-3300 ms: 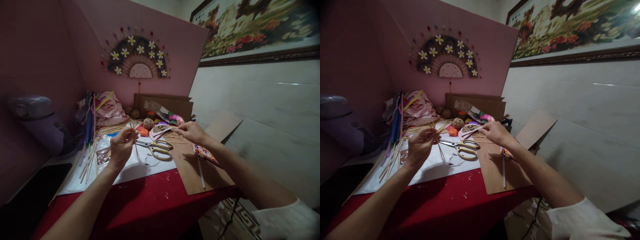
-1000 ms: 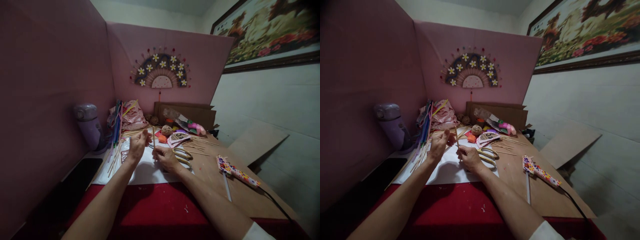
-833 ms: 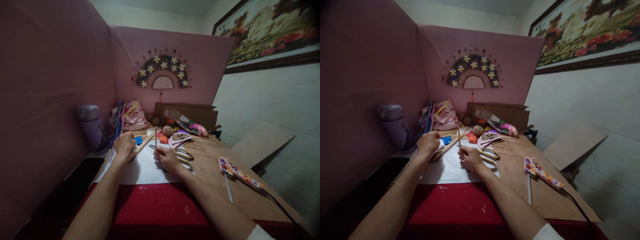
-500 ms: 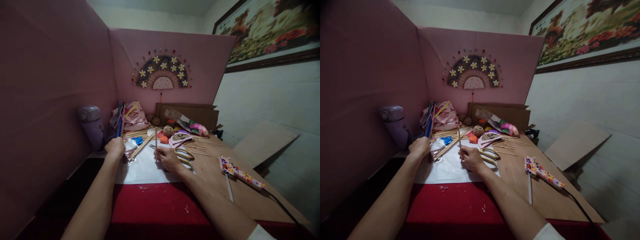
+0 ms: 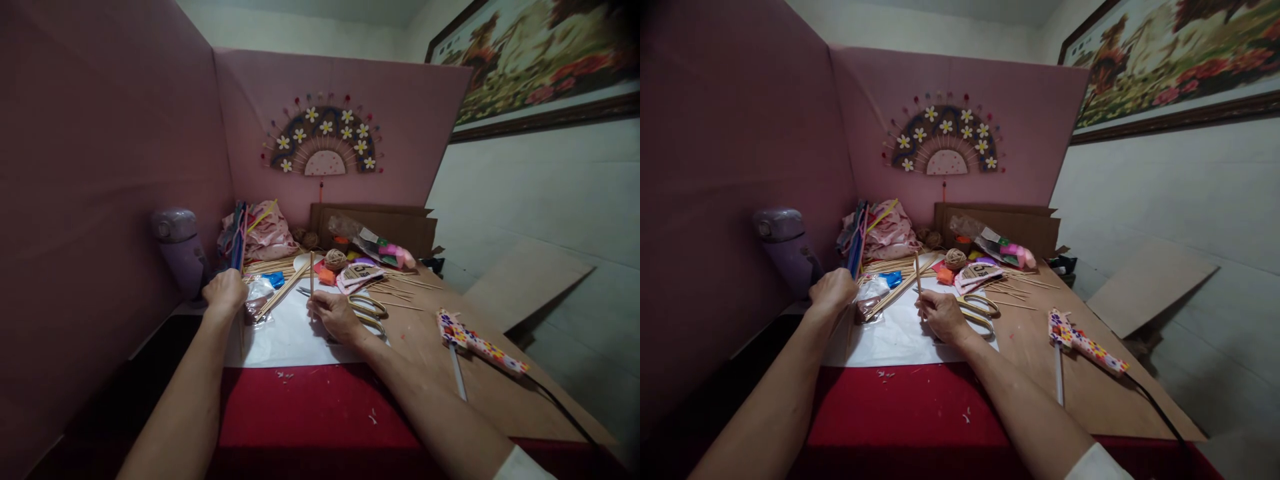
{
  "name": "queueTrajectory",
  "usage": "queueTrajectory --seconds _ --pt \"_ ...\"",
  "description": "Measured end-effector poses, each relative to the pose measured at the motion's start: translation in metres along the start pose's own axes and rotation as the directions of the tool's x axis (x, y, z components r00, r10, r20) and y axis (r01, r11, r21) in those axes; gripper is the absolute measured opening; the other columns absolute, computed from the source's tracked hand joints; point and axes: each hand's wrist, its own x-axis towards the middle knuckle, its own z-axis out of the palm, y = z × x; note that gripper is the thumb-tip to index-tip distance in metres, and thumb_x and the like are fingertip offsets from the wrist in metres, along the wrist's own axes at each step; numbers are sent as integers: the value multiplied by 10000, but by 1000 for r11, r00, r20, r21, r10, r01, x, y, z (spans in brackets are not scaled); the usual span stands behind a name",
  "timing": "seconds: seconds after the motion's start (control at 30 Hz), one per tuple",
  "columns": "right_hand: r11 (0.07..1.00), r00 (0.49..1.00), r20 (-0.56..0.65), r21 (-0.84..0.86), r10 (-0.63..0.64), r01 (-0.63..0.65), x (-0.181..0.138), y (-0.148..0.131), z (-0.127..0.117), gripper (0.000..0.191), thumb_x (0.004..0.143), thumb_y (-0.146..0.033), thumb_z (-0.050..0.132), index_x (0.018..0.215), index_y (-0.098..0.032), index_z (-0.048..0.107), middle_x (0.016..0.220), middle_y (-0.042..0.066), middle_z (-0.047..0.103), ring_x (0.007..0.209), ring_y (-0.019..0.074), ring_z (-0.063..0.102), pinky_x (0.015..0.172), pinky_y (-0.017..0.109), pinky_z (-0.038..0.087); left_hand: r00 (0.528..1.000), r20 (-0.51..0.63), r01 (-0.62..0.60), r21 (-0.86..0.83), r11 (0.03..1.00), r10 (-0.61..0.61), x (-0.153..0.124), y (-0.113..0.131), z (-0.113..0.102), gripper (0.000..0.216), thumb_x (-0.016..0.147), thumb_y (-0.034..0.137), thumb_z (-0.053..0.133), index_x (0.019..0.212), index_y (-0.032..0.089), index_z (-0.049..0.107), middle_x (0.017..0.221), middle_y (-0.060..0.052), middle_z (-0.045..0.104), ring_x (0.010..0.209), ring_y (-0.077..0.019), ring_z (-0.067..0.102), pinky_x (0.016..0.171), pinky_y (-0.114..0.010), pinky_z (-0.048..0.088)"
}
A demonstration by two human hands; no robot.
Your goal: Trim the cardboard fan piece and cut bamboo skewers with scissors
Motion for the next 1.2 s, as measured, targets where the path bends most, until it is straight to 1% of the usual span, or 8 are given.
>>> queueTrajectory --seconds 0.27,0.33,0.43,0.53,0.77,1.03,1.13,1.2 --pt "1000 1000 -8 8 23 -23 -1 -3 0 204 826 -219 509 651 -149 586 563 -8 564 518 76 497 492 178 357 1000 -11 -22 -3 1000 22 0 2 2 340 723 182 484 980 89 687 1025 -265 649 926 -360 623 677 -402 473" --pt "1000 1000 -7 15 20 -20 0 -3 0 195 822 -212 513 652 -150 586 565 -10 565 521 75 496 496 176 358 995 -17 -96 -15 995 95 -4 9 3 319 741 222 482 968 150 694 1020 -211 668 947 -339 618 696 -379 465" --pt "999 1000 -2 25 20 -20 0 -4 -1 198 821 -212 514 646 -149 581 570 -11 570 521 74 500 499 175 360 966 6 -257 -32 966 257 -13 22 9 244 739 285 503 854 241 714 971 -115 700 938 -282 627 703 -316 450" --pt "1000 1000 2 17 24 -24 0 -3 -1 205 825 -223 512 647 -149 582 566 -11 566 513 73 497 485 173 348 942 27 -335 -19 942 335 -21 33 17 231 727 331 519 747 224 722 882 -126 711 893 -278 638 694 -302 440" --pt "1000 1000 3 0 -12 12 -1 -4 -2 200 820 -206 507 633 -151 553 567 -15 555 530 75 498 502 179 356 942 46 -331 -28 943 332 -22 37 26 236 713 300 515 719 195 726 828 -171 708 842 -326 642 644 -338 431" --pt "1000 1000 -3 17 6 -6 0 -5 -2 194 811 -192 511 627 -148 553 559 -16 548 518 72 488 496 178 355 964 -40 -265 -104 959 262 -21 34 21 242 701 177 484 778 193 712 893 -146 707 851 -279 637 634 -304 420" --pt "999 1000 1 32 22 -22 1 -3 -1 184 813 -200 516 644 -150 570 571 -10 562 524 74 495 491 175 355 949 -181 -301 -273 914 258 -22 37 14 180 715 238 510 731 174 678 821 -123 701 782 -234 631 622 -283 421" --pt "998 999 7 45 35 -35 1 -1 -1 187 817 -206 513 651 -150 576 577 -4 570 526 76 502 487 172 356 931 -259 -359 -528 770 256 -26 41 12 149 706 281 538 663 165 622 657 -73 664 635 -179 608 560 -254 416"
